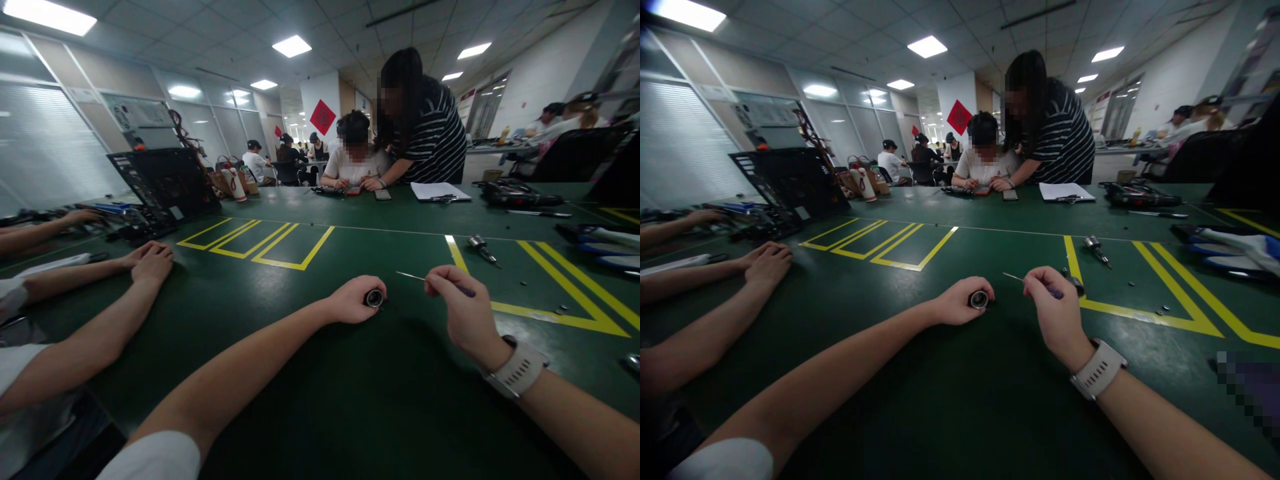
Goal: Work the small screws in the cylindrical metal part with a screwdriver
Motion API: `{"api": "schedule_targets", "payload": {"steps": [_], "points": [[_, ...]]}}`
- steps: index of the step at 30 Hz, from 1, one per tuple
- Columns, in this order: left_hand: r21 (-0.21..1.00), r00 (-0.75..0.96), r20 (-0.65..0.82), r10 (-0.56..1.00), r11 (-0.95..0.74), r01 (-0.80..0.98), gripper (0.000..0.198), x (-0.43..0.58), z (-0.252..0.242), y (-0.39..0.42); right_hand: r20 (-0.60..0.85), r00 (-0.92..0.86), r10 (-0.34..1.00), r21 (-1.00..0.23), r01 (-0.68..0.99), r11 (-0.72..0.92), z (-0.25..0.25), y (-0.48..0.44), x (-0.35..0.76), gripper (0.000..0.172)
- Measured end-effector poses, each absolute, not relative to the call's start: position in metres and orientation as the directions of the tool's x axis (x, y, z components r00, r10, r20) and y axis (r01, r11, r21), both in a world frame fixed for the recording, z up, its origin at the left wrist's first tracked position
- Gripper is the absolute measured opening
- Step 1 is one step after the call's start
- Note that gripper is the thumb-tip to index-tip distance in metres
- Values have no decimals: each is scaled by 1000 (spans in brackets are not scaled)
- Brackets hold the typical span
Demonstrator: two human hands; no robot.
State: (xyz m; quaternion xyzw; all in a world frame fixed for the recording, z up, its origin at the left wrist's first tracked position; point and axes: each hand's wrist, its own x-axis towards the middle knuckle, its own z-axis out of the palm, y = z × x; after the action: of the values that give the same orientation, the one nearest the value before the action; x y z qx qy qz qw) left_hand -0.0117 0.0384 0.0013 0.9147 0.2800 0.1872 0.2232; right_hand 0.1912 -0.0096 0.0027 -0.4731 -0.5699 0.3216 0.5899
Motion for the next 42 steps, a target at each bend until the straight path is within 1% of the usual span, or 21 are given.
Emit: {"api": "schedule_targets", "payload": {"steps": [1,3,6,9,12,14,16,18,20,23,28,36,40,42], "points": [[506,779,220,586,-752,423,25,-11,2,38,331,136,934,-938,159,309,1,-8,190,15],[480,793,229,564,-775,412,29,-10,3,37,257,90,962,-955,179,238,-2,-6,185,24],[466,799,222,559,-781,416,32,-8,2,36,221,14,975,-938,278,209,-5,-5,176,30],[496,796,216,566,-766,410,37,-7,-2,36,194,-23,981,-921,339,190,-7,-2,168,29],[580,769,253,586,-728,364,41,-8,-6,40,163,-63,985,-914,365,175,-9,3,163,27],[655,661,356,661,-681,328,36,-11,-7,44,142,-99,985,-901,400,170,-9,6,160,26],[703,453,494,742,-648,294,27,-13,-5,49,123,-140,983,-880,443,173,-7,9,157,26],[716,265,584,767,-641,277,20,-15,0,54,112,-186,976,-856,481,190,-6,12,152,27],[708,182,632,754,-656,262,15,-16,7,57,108,-233,967,-831,513,216,-3,14,145,27],[686,178,664,726,-687,240,12,-18,16,59,104,-306,946,-788,555,266,1,12,132,25],[680,184,664,725,-687,256,10,-20,21,61,133,-441,888,-718,575,393,7,-6,114,16],[656,242,648,722,-691,304,8,-15,22,55,193,-571,798,-645,539,542,2,-36,122,18],[654,274,616,739,-673,346,5,-14,26,56,196,-579,791,-638,538,552,-1,-54,141,22],[650,334,564,755,-656,384,3,-9,26,59,179,-577,797,-638,548,540,-2,-67,154,24]]}}
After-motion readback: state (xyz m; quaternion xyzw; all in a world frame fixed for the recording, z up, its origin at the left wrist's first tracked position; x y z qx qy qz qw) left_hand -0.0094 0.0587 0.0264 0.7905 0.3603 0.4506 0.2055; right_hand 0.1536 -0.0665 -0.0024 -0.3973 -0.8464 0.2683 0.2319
